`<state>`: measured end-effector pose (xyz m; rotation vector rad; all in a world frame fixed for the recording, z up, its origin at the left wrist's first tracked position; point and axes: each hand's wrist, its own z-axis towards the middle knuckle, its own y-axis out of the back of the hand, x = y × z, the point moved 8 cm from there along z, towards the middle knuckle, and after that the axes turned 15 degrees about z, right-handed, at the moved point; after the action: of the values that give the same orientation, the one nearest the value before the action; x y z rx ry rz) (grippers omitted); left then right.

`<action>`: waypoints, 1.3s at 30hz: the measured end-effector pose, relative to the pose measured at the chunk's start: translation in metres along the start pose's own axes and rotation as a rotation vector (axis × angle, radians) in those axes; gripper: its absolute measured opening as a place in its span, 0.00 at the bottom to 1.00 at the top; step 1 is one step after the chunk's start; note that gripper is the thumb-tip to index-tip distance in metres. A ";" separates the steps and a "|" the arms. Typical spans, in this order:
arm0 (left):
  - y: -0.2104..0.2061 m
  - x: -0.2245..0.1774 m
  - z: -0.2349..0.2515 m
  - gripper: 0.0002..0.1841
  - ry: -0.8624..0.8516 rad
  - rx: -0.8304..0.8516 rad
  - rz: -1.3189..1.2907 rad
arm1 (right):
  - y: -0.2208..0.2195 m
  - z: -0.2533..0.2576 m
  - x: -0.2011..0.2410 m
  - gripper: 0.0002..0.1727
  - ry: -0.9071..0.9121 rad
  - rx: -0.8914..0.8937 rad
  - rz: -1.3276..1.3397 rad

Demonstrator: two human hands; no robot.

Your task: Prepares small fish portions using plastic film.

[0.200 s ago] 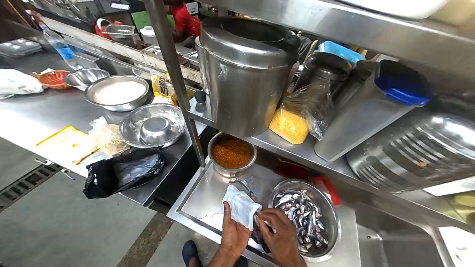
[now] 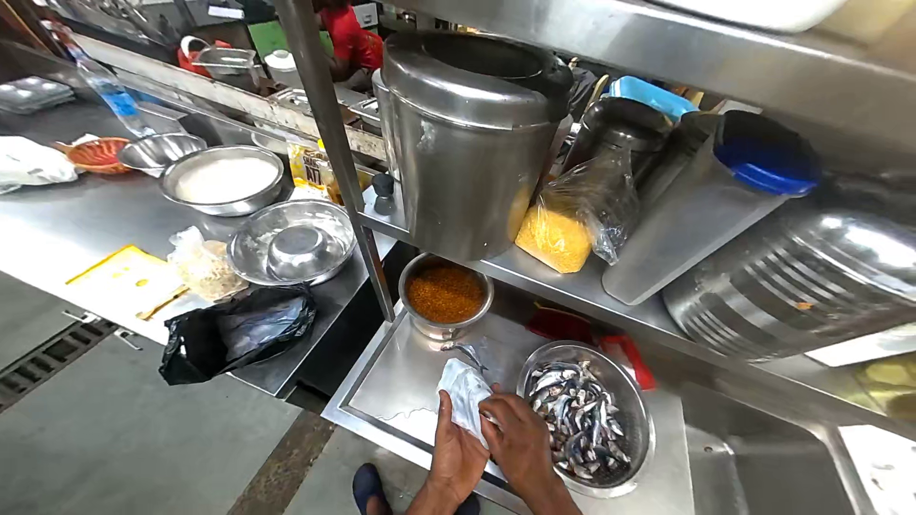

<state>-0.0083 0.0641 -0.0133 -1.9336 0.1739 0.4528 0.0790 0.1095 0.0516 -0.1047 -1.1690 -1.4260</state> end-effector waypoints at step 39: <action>0.045 -0.050 -0.018 0.41 -0.086 -0.192 0.137 | 0.081 -0.032 -0.240 0.21 -0.981 0.355 -0.406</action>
<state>-0.0648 0.0249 -0.0259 -2.0929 0.2151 0.6628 0.2248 0.2736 -0.0777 -0.3594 -2.3382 -1.5159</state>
